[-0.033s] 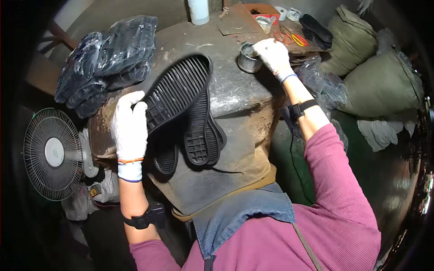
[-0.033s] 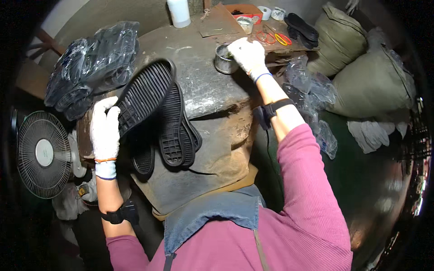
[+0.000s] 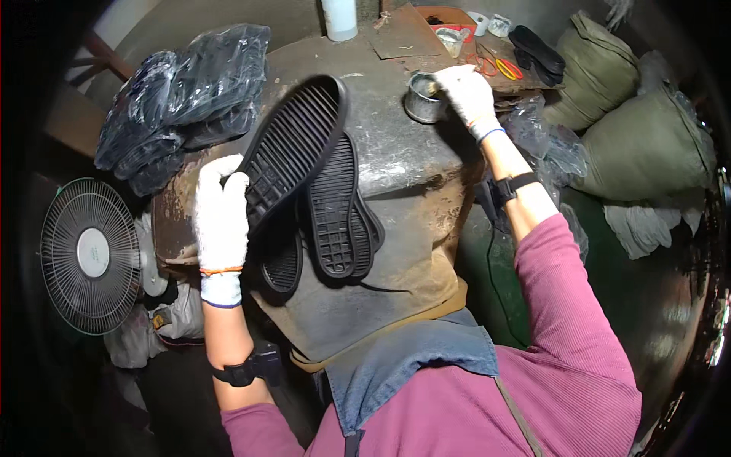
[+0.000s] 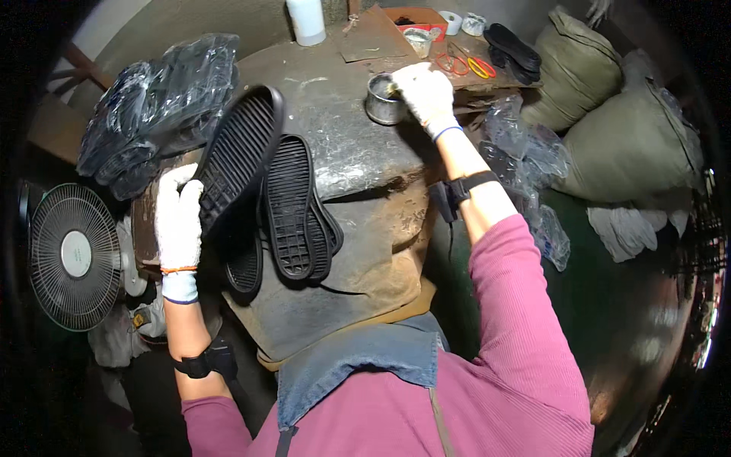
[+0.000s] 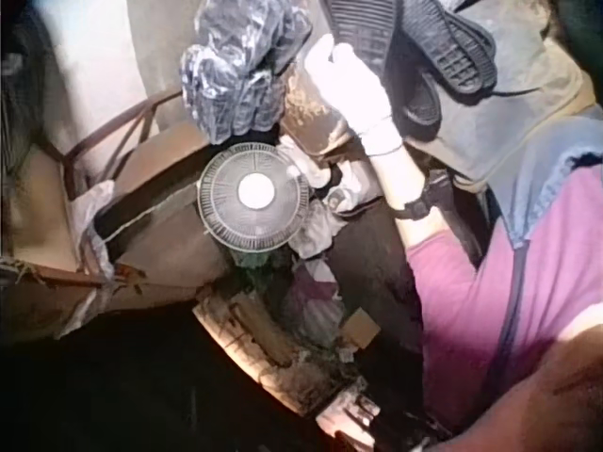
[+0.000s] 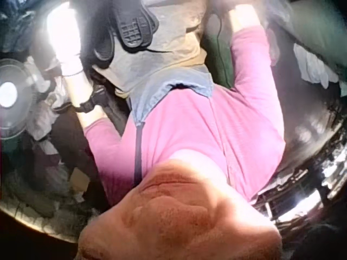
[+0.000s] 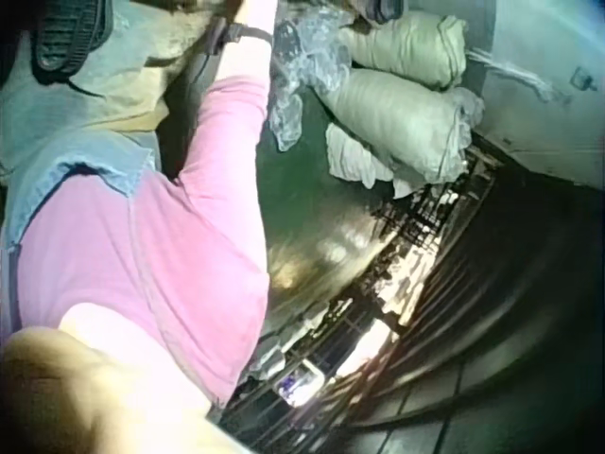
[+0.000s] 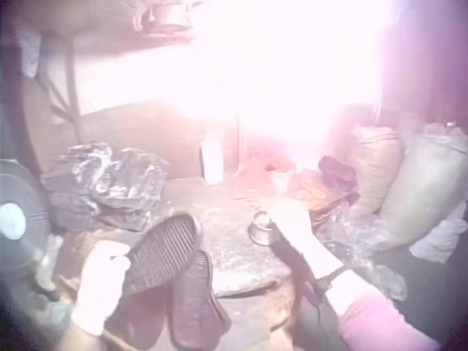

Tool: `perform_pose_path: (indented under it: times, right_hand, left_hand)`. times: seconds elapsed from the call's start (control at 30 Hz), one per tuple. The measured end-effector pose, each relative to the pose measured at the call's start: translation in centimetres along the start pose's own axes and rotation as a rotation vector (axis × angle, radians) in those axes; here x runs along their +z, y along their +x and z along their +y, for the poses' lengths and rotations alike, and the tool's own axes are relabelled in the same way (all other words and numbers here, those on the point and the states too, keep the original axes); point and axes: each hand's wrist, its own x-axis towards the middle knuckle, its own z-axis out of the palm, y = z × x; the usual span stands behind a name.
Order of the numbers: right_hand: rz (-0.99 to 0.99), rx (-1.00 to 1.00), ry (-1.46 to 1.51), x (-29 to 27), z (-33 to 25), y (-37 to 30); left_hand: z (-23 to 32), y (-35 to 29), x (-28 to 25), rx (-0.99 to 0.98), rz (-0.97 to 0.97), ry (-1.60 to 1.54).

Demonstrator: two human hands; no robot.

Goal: The person removes a stack of soles from a plastic bag and applies liquid from a container to the bottom of each sole using a brush. After brushing each sole, the person places it back onto the stack.

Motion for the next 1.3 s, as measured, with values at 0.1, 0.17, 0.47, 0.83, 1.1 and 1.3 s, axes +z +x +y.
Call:
perform_pose_path:
  times: [0.1,0.17,0.47,0.83,1.1,1.3]
  right_hand:
    - [0.005,0.155,0.051,0.0,0.6,-1.3]
    - [0.128,0.249,0.229,-0.8,0.3,-1.7]
    - [0.582,0.903,1.639,-3.0,1.1,-3.4]
    - [0.283,0.634,2.006,-10.0,-15.6,1.6]
    - [0.290,-0.046,0.783,-14.4,-17.7,0.8]
    - [0.005,0.246,1.411,-20.0,-21.8,-2.5]
  left_hand:
    - [-2.0,-1.3,0.7,-0.183,-0.105,-0.396]
    - [-3.1,-3.3,1.7,-0.297,-0.161,-0.721]
    - [2.7,-5.3,7.5,-0.488,-0.528,-2.134]
    - [4.1,-8.3,8.2,-0.837,-0.713,-2.011]
    - [2.4,-9.9,7.0,-0.855,-0.876,-2.023]
    - [1.5,-10.1,9.1,-0.684,-0.770,-2.205]
